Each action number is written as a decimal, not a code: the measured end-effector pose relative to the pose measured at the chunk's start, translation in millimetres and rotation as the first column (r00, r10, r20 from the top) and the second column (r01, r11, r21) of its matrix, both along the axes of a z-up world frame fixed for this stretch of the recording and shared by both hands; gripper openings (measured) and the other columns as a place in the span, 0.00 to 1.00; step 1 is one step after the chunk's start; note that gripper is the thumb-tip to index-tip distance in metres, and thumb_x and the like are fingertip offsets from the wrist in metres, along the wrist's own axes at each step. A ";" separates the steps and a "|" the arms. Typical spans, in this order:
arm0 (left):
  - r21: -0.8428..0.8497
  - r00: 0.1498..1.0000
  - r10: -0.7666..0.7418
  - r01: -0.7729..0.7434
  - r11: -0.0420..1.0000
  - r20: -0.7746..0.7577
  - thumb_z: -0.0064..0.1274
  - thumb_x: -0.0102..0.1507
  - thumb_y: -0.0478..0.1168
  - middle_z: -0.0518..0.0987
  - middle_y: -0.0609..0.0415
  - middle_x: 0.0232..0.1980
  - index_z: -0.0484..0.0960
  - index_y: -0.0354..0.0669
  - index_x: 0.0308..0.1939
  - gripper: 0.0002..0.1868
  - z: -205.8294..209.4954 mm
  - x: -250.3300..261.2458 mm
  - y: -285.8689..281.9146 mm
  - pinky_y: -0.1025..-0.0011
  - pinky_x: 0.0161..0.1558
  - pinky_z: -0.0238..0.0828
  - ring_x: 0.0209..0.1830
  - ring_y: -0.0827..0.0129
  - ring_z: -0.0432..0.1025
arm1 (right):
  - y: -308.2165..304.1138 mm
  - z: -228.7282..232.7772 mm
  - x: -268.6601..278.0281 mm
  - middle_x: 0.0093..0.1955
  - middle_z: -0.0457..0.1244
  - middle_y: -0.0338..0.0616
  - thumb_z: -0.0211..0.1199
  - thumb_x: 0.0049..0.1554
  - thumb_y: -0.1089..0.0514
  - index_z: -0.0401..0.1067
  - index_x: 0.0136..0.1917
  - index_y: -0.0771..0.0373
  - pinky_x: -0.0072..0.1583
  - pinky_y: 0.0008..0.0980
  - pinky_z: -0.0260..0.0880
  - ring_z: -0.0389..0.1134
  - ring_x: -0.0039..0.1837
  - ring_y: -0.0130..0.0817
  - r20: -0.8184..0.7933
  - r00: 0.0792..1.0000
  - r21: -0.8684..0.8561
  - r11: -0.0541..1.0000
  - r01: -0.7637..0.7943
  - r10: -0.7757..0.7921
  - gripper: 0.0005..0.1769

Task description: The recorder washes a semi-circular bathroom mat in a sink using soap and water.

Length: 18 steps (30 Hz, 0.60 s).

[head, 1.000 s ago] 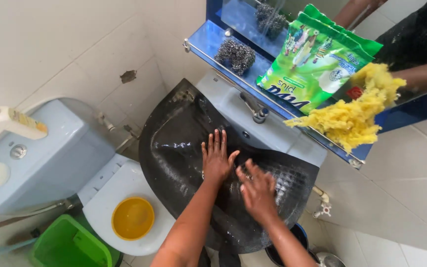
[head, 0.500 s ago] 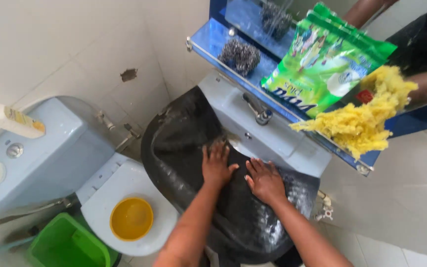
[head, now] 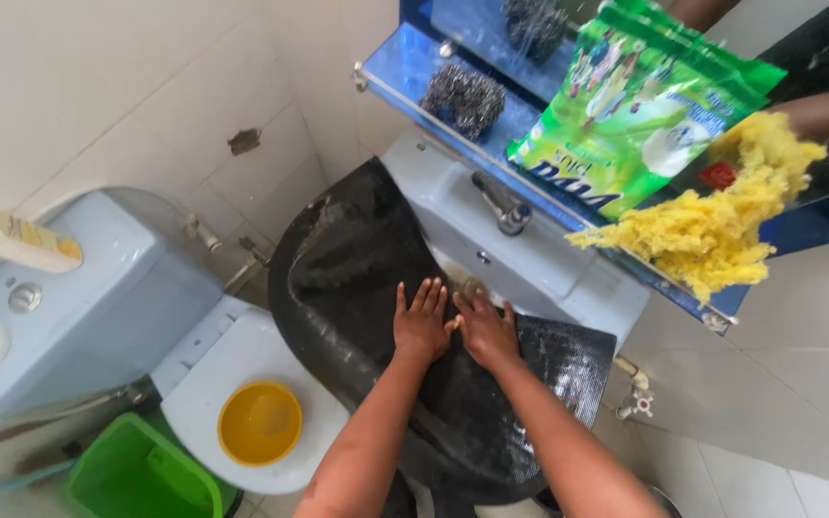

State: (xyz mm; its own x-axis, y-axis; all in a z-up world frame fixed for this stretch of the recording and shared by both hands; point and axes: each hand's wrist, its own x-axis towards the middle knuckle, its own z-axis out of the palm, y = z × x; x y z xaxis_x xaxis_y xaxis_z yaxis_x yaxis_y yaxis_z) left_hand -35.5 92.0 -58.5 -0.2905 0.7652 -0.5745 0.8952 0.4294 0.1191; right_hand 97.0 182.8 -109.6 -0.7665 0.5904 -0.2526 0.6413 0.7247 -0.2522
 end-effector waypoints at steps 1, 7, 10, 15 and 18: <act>-0.007 1.000 0.004 -0.004 1.000 0.000 0.26 0.71 0.62 0.33 0.62 0.86 0.40 0.53 0.82 0.39 -5.7 -1.0 -1.1 0.44 0.77 0.15 0.85 0.69 0.26 | -2.6 18.6 -0.8 0.80 0.50 0.47 0.51 0.64 0.45 0.58 0.78 0.46 0.76 0.67 0.37 0.46 0.82 0.41 0.000 1.000 -0.007 1.000 -0.004 0.004 0.30; 0.108 0.999 0.005 -0.001 0.994 -0.035 0.31 0.72 0.56 0.37 0.59 0.86 0.45 0.53 0.82 0.35 -7.7 -1.0 7.0 0.42 0.77 0.20 0.85 0.68 0.32 | 10.7 53.5 15.1 0.66 0.60 0.48 0.60 0.60 0.41 0.65 0.73 0.50 0.71 0.54 0.56 0.58 0.72 0.47 0.084 0.982 0.023 0.986 0.166 -0.167 0.30; 0.142 0.999 0.036 -0.033 0.989 -0.019 0.41 0.71 0.49 0.41 0.57 0.86 0.48 0.56 0.81 0.36 23.6 -6.1 11.0 0.38 0.77 0.23 0.85 0.65 0.35 | 11.7 68.6 5.6 0.59 0.59 0.49 0.69 0.51 0.46 0.70 0.67 0.50 0.63 0.56 0.56 0.58 0.67 0.50 -0.060 0.991 0.121 0.984 0.130 -0.123 0.30; 0.390 0.993 -0.114 0.091 0.916 0.036 0.51 0.63 0.36 0.47 0.61 0.85 0.51 0.63 0.81 0.44 15.3 -3.8 19.4 0.37 0.76 0.32 0.84 0.64 0.41 | 9.8 98.9 0.6 0.52 0.61 0.43 0.68 0.53 0.58 0.74 0.67 0.44 0.61 0.52 0.56 0.61 0.60 0.43 -0.291 0.936 0.108 0.966 0.236 -0.196 0.28; 0.419 0.989 -0.132 0.094 0.903 0.063 0.53 0.59 0.33 0.48 0.61 0.84 0.50 0.67 0.82 0.50 80.2 -16.0 20.7 0.39 0.76 0.35 0.84 0.63 0.42 | 15.4 114.4 13.1 0.51 0.62 0.39 0.68 0.53 0.58 0.75 0.65 0.47 0.59 0.50 0.56 0.63 0.59 0.41 -0.389 0.892 0.045 0.962 0.269 -0.231 0.25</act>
State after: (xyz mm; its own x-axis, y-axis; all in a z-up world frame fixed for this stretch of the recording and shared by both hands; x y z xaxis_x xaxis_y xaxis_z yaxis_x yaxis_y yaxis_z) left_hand -51.5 112.7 21.7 -0.1517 0.9641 -0.2179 0.9125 0.2213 0.3440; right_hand 110.0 198.3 4.8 -0.6162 0.7821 0.0927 0.6753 0.5853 -0.4488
